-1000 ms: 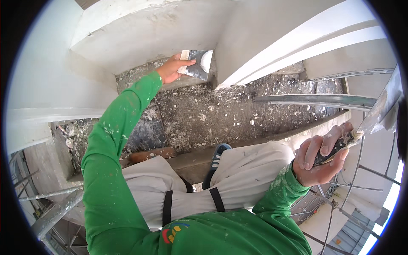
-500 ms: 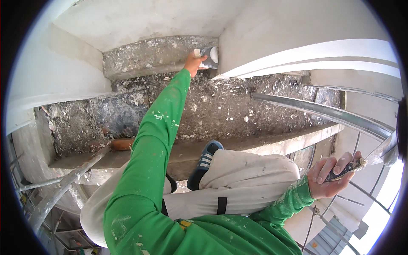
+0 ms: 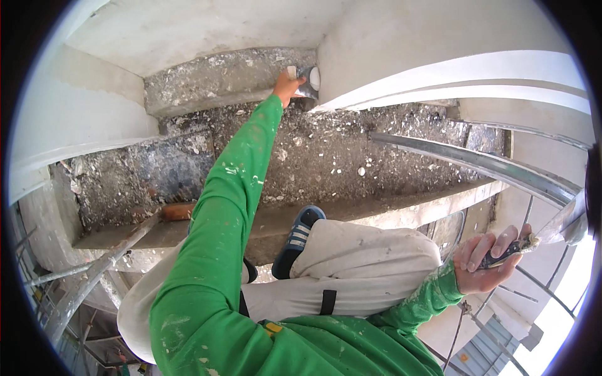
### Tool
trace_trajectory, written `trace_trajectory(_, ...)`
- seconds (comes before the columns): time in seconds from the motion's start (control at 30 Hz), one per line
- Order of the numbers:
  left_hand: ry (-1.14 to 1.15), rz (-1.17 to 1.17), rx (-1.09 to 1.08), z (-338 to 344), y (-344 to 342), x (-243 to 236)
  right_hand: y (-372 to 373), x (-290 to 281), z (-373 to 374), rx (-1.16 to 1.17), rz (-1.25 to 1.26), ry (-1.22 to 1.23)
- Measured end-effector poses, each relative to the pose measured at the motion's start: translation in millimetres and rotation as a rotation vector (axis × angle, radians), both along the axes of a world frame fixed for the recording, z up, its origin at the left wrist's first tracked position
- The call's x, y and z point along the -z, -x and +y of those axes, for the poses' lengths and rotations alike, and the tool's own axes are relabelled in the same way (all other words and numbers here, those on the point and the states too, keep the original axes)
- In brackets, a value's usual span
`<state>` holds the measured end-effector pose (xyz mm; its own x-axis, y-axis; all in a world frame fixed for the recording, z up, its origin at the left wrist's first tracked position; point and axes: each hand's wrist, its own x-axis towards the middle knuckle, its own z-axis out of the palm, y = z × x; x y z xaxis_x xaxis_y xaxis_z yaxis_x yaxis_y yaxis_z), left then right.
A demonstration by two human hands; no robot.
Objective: The person applies white plaster to a wall and ceiling using a trowel and a smaller scraper. They scoop the material from a board, spread it onto the surfaces, and smooth the edges. The person works on a scaffold in a room under construction.
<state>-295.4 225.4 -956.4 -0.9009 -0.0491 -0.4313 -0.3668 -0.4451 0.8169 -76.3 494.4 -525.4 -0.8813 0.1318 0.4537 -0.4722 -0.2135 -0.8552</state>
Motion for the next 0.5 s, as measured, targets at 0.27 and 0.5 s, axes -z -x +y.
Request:
trace_trajectory(0.27,-0.018,-0.022,0.070,11,3,-31,0,2,-2,0.065,-0.046,0.030)
trace_trajectory(0.5,0.087,0.012,0.072,12,8,-78,6,4,-12,0.103,-0.083,-0.028)
